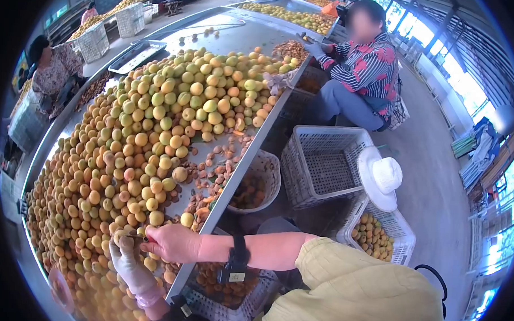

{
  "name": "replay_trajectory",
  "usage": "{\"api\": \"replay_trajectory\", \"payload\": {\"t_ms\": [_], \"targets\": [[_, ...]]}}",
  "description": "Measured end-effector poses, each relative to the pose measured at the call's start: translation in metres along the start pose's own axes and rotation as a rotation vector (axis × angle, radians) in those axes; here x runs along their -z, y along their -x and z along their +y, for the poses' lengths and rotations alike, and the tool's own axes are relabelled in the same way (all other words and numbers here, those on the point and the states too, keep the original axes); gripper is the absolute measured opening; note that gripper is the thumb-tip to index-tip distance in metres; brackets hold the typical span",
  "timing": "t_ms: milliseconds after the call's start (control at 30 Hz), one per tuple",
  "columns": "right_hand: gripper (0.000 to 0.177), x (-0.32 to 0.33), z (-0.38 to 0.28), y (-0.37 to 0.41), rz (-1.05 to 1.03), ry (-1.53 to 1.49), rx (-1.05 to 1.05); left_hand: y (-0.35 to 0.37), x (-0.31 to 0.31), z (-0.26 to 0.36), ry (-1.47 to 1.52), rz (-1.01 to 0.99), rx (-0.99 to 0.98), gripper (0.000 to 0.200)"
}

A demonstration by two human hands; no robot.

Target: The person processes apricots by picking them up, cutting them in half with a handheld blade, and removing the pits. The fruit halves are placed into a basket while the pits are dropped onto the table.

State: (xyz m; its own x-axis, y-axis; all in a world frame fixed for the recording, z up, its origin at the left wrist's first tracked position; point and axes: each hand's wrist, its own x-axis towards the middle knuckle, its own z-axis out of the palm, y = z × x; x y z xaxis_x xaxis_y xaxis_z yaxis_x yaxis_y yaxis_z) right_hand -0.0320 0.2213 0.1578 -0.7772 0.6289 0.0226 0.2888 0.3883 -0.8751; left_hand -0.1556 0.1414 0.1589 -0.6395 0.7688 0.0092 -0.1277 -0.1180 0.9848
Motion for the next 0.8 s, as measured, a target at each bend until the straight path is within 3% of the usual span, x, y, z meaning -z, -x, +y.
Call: {"api": "replay_trajectory", "payload": {"t_ms": [200,367,533,600,800], "targets": [[0.037,0.001,-0.004,0.002,-0.059,-0.069,-0.038,-0.001,-0.004,-0.01,0.133,0.042,0.028,0.051],[0.035,0.019,0.006,-0.006,-0.285,-0.222,-0.049,0.001,-0.006,-0.003,-0.108,0.043,-0.109,0.044],[0.034,0.004,0.005,0.002,-0.196,-0.106,-0.099,0.0,-0.005,-0.022,0.053,-0.039,0.066,0.051],[0.034,-0.003,0.005,0.003,-0.146,-0.059,-0.105,0.005,-0.02,-0.025,0.383,0.031,0.164,0.052],[0.032,0.004,0.01,0.002,-0.069,0.051,-0.039,0.004,-0.01,-0.005,0.056,-0.081,0.124,0.05]]}}
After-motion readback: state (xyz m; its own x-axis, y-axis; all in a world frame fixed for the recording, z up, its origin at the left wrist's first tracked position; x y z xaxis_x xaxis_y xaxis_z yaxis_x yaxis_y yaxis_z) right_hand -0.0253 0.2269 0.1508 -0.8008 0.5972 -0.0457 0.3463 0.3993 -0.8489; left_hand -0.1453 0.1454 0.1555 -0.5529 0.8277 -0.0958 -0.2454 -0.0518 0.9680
